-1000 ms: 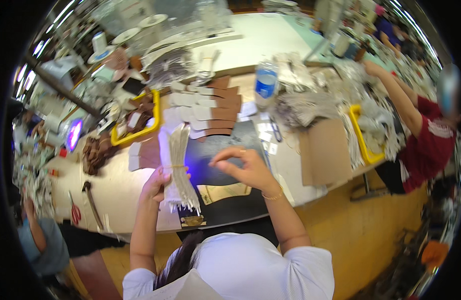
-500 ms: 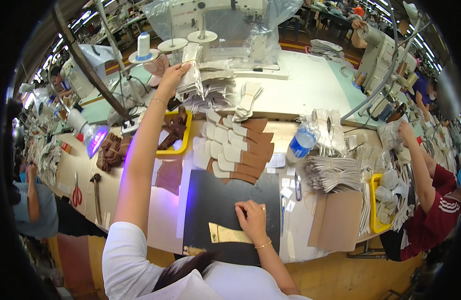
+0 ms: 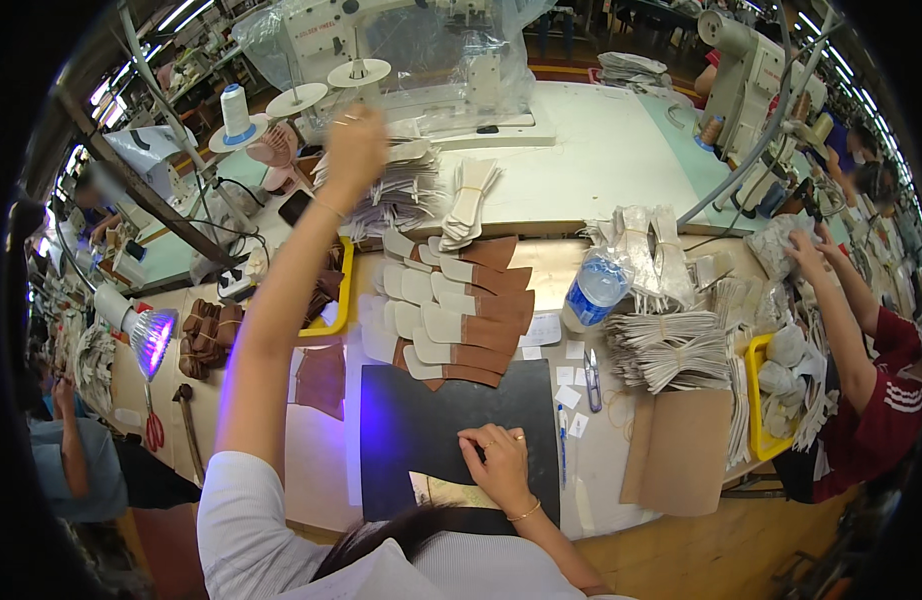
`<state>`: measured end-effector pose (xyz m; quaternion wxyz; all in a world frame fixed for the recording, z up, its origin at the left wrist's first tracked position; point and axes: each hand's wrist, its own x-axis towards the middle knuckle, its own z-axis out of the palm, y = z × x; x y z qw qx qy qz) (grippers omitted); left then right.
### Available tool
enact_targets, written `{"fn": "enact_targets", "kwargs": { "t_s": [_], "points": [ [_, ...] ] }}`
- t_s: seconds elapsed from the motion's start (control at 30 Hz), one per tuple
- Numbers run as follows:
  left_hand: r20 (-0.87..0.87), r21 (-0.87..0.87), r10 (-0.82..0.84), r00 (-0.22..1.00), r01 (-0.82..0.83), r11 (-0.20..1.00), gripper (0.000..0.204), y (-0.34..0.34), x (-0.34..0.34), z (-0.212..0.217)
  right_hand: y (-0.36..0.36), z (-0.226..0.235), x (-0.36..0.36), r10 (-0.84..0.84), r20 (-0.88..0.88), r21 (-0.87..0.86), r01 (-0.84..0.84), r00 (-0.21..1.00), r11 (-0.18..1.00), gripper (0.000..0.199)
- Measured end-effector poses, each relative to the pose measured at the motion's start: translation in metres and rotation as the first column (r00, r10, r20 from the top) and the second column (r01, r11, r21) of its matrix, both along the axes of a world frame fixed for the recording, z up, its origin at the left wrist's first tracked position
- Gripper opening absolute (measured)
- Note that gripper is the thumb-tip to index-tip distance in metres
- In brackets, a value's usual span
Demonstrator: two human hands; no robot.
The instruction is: The person picks up a stack of white fabric pieces, separates them, and places them on a black cutting mat. Using a white marking pen, the person marks the edges of each piece one by one, then stacks the marked pieces and places them into a yellow bin.
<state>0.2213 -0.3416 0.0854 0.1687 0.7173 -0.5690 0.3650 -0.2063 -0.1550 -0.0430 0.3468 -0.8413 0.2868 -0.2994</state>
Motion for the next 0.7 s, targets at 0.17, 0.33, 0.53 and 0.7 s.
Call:
{"fn": "enact_targets", "kwargs": {
  "t_s": [0.17,0.33,0.53,0.7],
  "points": [
    [-0.158,0.398,-0.091,0.983,0.148,0.906,0.044,-0.008,-0.119,-0.088,0.0,0.001,0.002,0.016,0.015,-0.007,-0.016,1.0,1.0,0.004],
    [-0.385,0.454,0.233,0.893,-0.037,0.89,0.055,-0.035,-0.117,-0.136,0.0,-0.003,0.002,0.025,0.035,-0.025,-0.024,0.999,0.999,0.004],
    [-0.843,0.147,0.045,0.536,0.149,0.978,0.05,-0.027,-0.088,-0.079,0.003,-0.003,-0.001,0.015,0.001,0.008,-0.015,1.0,1.0,0.004],
    [-0.966,-0.255,-0.254,-0.046,0.319,0.913,0.051,0.061,-0.104,0.011,0.0,-0.005,-0.006,0.019,0.022,0.088,-0.021,1.0,0.996,0.009]
  ]
}}
